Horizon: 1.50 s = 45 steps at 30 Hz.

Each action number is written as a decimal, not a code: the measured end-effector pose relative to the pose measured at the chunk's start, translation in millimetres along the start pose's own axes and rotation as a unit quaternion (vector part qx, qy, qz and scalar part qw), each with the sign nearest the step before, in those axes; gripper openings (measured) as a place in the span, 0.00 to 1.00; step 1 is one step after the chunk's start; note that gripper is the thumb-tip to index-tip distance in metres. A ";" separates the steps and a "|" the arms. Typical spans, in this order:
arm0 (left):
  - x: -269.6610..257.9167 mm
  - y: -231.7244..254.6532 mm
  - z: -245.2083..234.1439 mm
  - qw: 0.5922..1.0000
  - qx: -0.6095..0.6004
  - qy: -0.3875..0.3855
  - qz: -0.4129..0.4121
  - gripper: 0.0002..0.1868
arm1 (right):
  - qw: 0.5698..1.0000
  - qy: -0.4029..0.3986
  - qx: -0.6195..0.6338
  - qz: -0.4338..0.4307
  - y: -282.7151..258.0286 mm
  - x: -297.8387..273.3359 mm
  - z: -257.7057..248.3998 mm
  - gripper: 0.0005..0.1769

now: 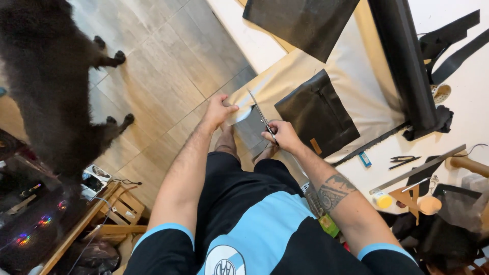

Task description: The person cuts a piece of leather material from a roll and then sews a pre-made pocket onto it using an industrial sewing machine.

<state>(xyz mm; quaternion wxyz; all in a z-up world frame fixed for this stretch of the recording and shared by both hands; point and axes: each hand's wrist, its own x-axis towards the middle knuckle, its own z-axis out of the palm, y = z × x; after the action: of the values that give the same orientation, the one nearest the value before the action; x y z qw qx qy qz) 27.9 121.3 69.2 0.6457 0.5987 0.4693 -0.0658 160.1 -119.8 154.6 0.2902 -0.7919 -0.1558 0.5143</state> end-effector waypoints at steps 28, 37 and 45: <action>-39.1 63.0 70.3 0.982 0.122 -0.062 0.133 0.16 | 0.981 0.157 -0.001 0.111 104.5 -213.9 26.7 0.27; -81.7 103.9 352.3 0.966 -0.019 -0.254 0.032 0.27 | 0.923 0.283 0.169 0.196 227.2 -280.7 105.3 0.28; -126.0 69.6 389.7 0.879 0.063 -0.470 0.043 0.58 | 0.910 0.271 0.225 0.217 293.9 -309.5 97.4 0.23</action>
<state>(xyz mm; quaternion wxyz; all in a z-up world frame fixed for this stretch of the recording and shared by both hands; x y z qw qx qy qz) 209.2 -245.0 143.7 0.7534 0.5567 0.0789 -0.3409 -74.0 -489.5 167.1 0.3730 -0.8288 0.2243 0.3517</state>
